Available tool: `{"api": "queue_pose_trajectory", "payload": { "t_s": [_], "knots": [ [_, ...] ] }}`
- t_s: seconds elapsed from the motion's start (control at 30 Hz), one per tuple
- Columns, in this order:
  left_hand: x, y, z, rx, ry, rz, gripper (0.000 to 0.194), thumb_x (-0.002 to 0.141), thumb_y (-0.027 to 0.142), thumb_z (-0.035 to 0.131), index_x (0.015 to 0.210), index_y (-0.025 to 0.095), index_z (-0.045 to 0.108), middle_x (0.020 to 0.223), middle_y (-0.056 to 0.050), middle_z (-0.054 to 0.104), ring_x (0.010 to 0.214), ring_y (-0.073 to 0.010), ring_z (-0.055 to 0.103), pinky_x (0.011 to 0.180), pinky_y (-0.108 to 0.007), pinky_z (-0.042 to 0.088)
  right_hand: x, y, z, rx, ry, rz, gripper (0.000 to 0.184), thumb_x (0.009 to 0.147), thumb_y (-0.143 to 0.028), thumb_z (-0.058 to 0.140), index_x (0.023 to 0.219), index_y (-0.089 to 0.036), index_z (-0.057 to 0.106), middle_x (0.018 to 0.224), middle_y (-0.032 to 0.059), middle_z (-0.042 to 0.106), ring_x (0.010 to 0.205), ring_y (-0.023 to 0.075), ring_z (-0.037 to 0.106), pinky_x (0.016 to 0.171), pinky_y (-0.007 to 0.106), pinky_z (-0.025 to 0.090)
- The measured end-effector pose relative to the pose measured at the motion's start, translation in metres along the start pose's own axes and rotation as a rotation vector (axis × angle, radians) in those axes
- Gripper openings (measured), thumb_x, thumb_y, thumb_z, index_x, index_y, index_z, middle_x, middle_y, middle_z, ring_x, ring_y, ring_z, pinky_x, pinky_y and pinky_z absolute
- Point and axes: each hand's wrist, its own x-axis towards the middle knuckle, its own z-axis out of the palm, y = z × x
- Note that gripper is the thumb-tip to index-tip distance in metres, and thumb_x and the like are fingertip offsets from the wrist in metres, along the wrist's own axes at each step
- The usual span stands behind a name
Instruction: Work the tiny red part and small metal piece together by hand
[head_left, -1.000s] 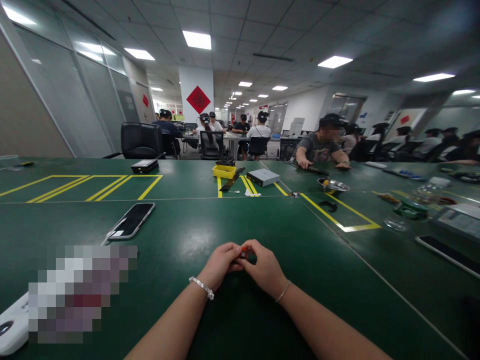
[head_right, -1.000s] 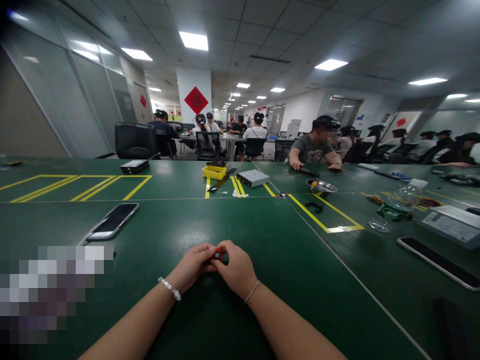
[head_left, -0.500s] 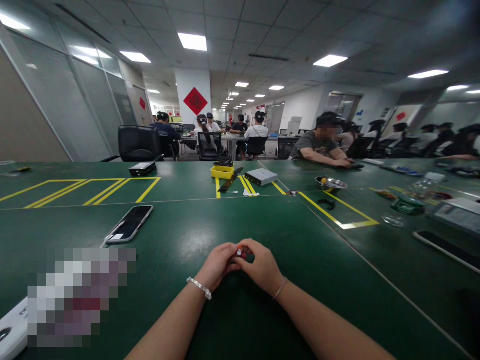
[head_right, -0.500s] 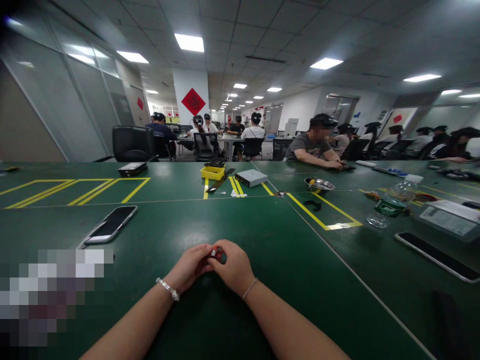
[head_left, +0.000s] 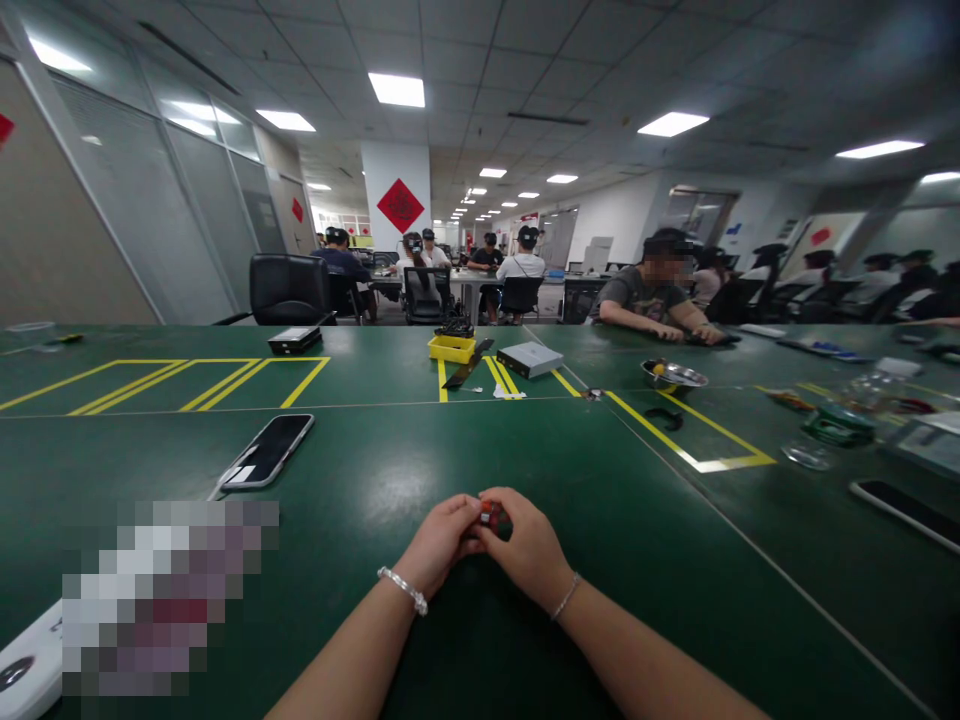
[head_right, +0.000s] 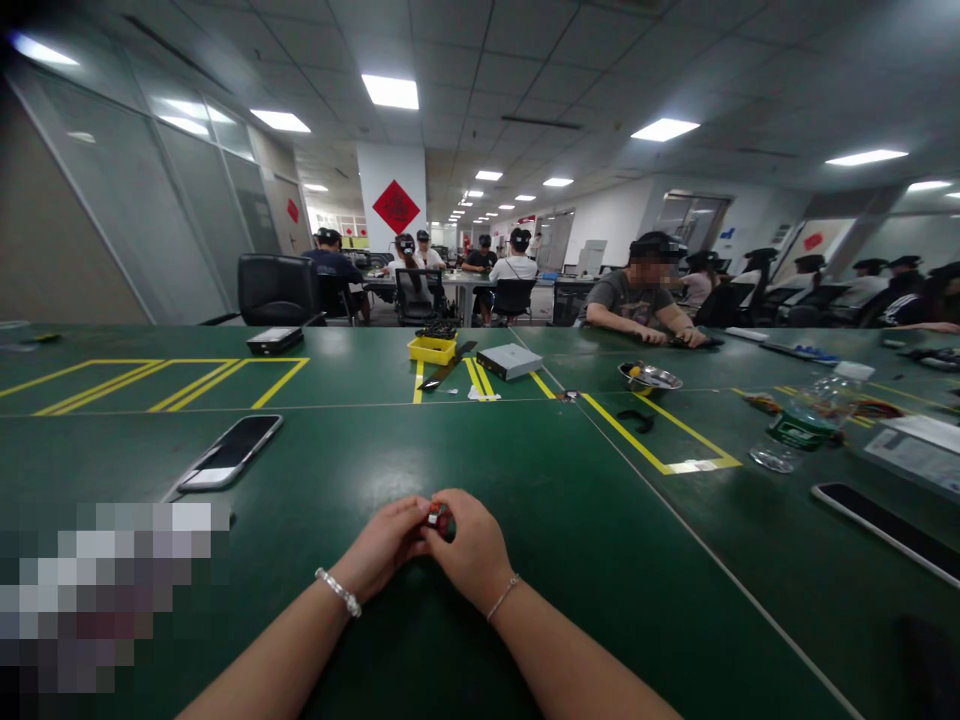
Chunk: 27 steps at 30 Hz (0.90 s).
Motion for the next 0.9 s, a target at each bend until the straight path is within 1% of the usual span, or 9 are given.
{"api": "queue_pose_trajectory", "payload": {
  "t_s": [0.13,0.27,0.4,0.5,0.6,0.8,0.9],
  "knots": [
    [-0.001,0.000,0.001,0.017,0.004,0.000,0.015,0.068,0.027,0.056,0.067,0.013,0.050,0.067,-0.002,0.056,0.059,-0.0079,0.052,0.056,-0.020,0.044,0.001,0.000,0.000,0.012,-0.001,-0.001,0.026,0.064,-0.019,0.057,0.089,-0.020,0.052,0.084,0.0016,0.056,0.078,0.0142,0.050,0.072,0.027,0.039],
    [-0.002,0.001,0.001,0.018,0.019,-0.004,0.016,0.068,0.028,0.056,0.068,0.013,0.050,0.068,-0.002,0.056,0.059,-0.0076,0.052,0.056,-0.019,0.043,0.002,-0.002,0.000,0.023,0.013,-0.022,0.022,0.064,-0.021,0.057,0.086,-0.020,0.054,0.084,0.0016,0.057,0.079,0.0139,0.051,0.073,0.027,0.039],
    [-0.002,0.000,0.000,0.027,0.021,-0.006,0.017,0.067,0.029,0.057,0.067,0.013,0.051,0.067,-0.001,0.056,0.059,-0.0079,0.052,0.057,-0.020,0.043,0.002,-0.004,-0.002,-0.029,0.002,0.001,0.014,0.065,-0.023,0.057,0.078,-0.020,0.056,0.077,0.0004,0.058,0.074,0.0131,0.052,0.069,0.026,0.038],
    [-0.002,-0.001,0.000,0.027,0.031,-0.011,0.017,0.065,0.028,0.058,0.065,0.013,0.051,0.063,0.000,0.054,0.055,-0.0068,0.050,0.055,-0.019,0.042,0.002,-0.007,-0.005,-0.078,-0.012,0.018,0.010,0.065,-0.024,0.057,0.075,-0.020,0.056,0.072,-0.0002,0.058,0.071,0.0129,0.052,0.067,0.025,0.038],
    [-0.002,-0.002,-0.001,0.021,0.030,-0.014,0.018,0.065,0.029,0.058,0.063,0.013,0.050,0.061,0.001,0.052,0.054,-0.0068,0.049,0.055,-0.020,0.041,0.002,-0.009,-0.006,-0.090,-0.021,0.008,0.011,0.064,-0.024,0.057,0.075,-0.020,0.056,0.072,-0.0003,0.058,0.071,0.0129,0.052,0.067,0.024,0.037],
    [-0.004,-0.003,-0.003,0.049,0.031,0.008,0.021,0.066,0.032,0.057,0.062,0.013,0.049,0.059,0.002,0.051,0.054,-0.0071,0.048,0.056,-0.020,0.039,0.003,-0.009,-0.003,-0.029,-0.038,0.028,0.011,0.066,-0.020,0.053,0.077,-0.020,0.054,0.072,0.0000,0.056,0.070,0.0122,0.050,0.064,0.024,0.037],
    [-0.004,-0.005,-0.003,0.097,0.034,0.012,0.022,0.067,0.035,0.056,0.063,0.013,0.049,0.059,0.002,0.051,0.054,-0.0072,0.047,0.055,-0.020,0.038,0.001,-0.010,-0.004,-0.038,-0.036,0.007,0.009,0.067,-0.022,0.053,0.075,-0.019,0.054,0.071,0.0004,0.055,0.070,0.0127,0.049,0.066,0.024,0.037]
  ]
}}
